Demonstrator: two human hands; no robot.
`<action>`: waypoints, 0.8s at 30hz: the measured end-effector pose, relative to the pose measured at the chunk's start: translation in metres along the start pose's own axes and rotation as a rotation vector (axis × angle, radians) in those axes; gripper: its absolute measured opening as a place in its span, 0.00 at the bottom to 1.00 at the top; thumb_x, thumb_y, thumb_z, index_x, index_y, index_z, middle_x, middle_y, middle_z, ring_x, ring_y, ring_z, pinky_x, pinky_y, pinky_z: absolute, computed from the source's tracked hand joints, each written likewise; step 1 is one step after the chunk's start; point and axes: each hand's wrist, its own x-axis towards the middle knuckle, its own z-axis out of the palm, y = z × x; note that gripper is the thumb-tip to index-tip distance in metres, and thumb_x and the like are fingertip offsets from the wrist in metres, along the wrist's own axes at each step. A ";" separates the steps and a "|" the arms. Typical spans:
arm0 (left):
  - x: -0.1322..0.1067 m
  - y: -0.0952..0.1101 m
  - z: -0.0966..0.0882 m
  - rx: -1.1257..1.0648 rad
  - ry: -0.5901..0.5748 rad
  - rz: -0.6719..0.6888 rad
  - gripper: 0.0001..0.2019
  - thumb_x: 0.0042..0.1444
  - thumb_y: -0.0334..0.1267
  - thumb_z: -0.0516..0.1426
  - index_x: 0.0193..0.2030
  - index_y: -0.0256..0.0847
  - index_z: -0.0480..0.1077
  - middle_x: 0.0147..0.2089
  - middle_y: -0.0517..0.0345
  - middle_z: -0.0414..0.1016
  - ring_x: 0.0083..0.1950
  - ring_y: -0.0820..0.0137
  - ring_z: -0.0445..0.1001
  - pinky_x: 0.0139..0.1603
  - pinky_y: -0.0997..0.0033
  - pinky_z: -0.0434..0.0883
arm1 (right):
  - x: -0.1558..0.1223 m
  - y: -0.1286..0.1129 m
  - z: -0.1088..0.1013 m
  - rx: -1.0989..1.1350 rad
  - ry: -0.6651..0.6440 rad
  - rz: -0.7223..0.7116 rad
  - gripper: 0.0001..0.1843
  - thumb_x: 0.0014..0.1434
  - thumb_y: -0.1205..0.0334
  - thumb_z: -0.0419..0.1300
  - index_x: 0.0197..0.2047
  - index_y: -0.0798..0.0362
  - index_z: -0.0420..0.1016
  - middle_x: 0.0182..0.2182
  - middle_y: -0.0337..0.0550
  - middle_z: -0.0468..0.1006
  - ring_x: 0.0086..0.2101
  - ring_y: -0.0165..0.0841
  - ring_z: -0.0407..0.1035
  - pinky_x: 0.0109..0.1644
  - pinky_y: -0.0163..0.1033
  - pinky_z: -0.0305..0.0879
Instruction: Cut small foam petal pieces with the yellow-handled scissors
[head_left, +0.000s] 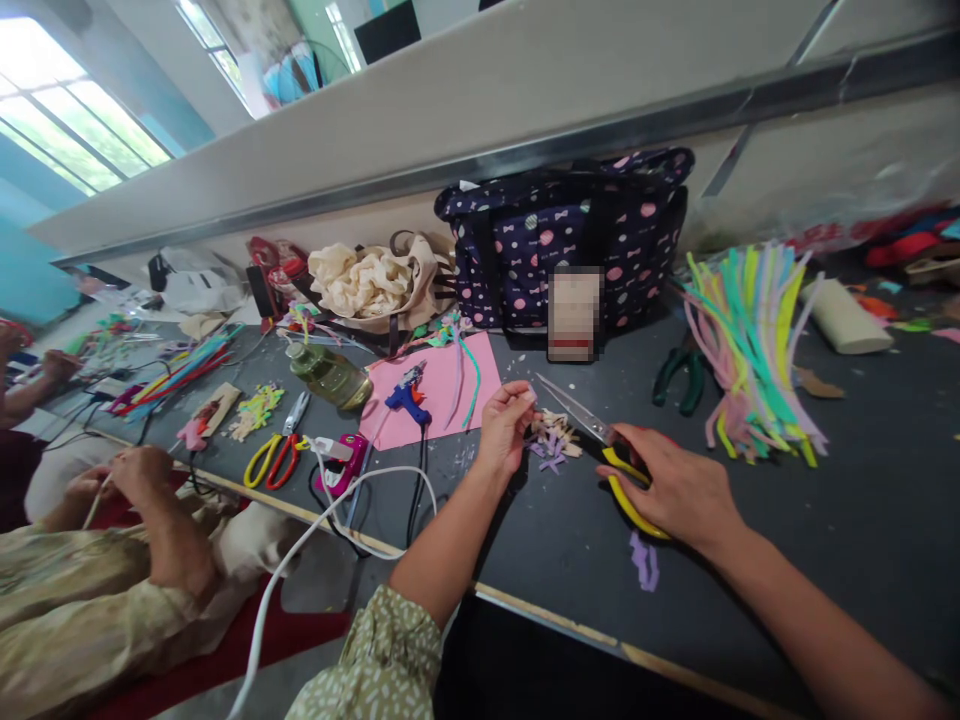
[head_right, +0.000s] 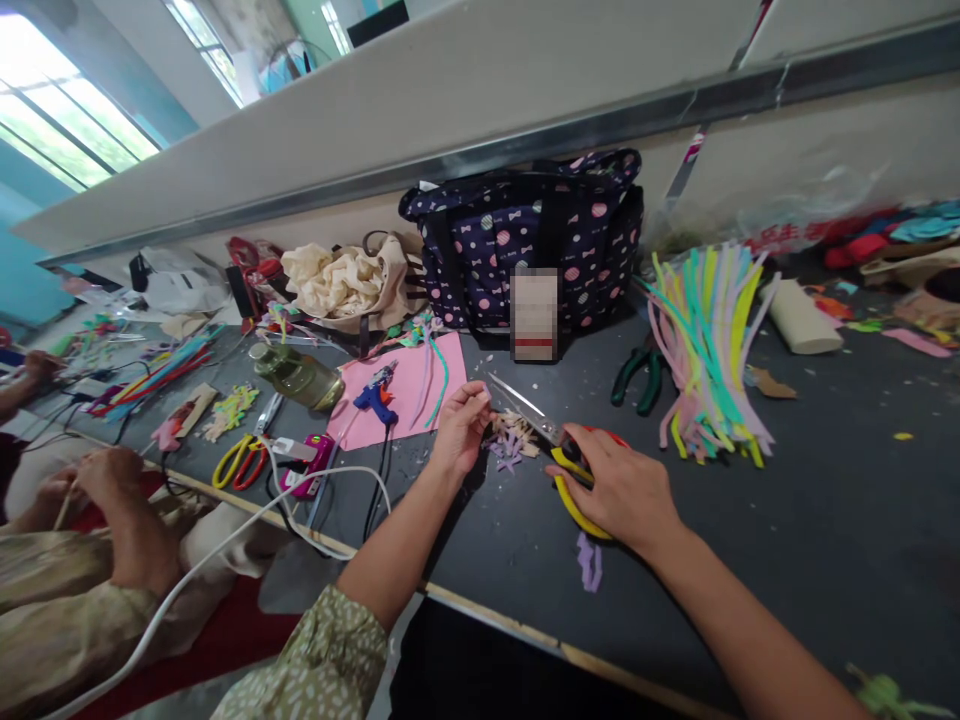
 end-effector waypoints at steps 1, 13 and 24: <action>-0.001 0.001 0.000 0.009 0.014 0.018 0.15 0.40 0.37 0.66 0.37 0.38 0.71 0.26 0.66 0.68 0.23 0.82 0.65 0.31 0.77 0.69 | 0.001 -0.001 -0.001 -0.006 -0.008 0.001 0.27 0.58 0.45 0.51 0.53 0.53 0.67 0.41 0.47 0.76 0.35 0.35 0.70 0.33 0.36 0.58; -0.002 0.002 0.002 0.029 0.077 0.049 0.15 0.39 0.37 0.66 0.36 0.38 0.72 0.24 0.64 0.68 0.24 0.80 0.67 0.34 0.75 0.70 | -0.002 0.005 0.005 -0.166 0.064 -0.094 0.28 0.60 0.45 0.50 0.55 0.54 0.67 0.36 0.46 0.76 0.31 0.33 0.68 0.32 0.36 0.52; -0.002 0.001 0.002 0.042 0.063 0.031 0.14 0.40 0.36 0.65 0.36 0.38 0.72 0.25 0.65 0.68 0.24 0.81 0.67 0.33 0.76 0.69 | -0.004 0.006 0.004 -0.084 0.037 -0.093 0.28 0.60 0.45 0.50 0.57 0.53 0.66 0.37 0.46 0.77 0.32 0.32 0.70 0.31 0.35 0.54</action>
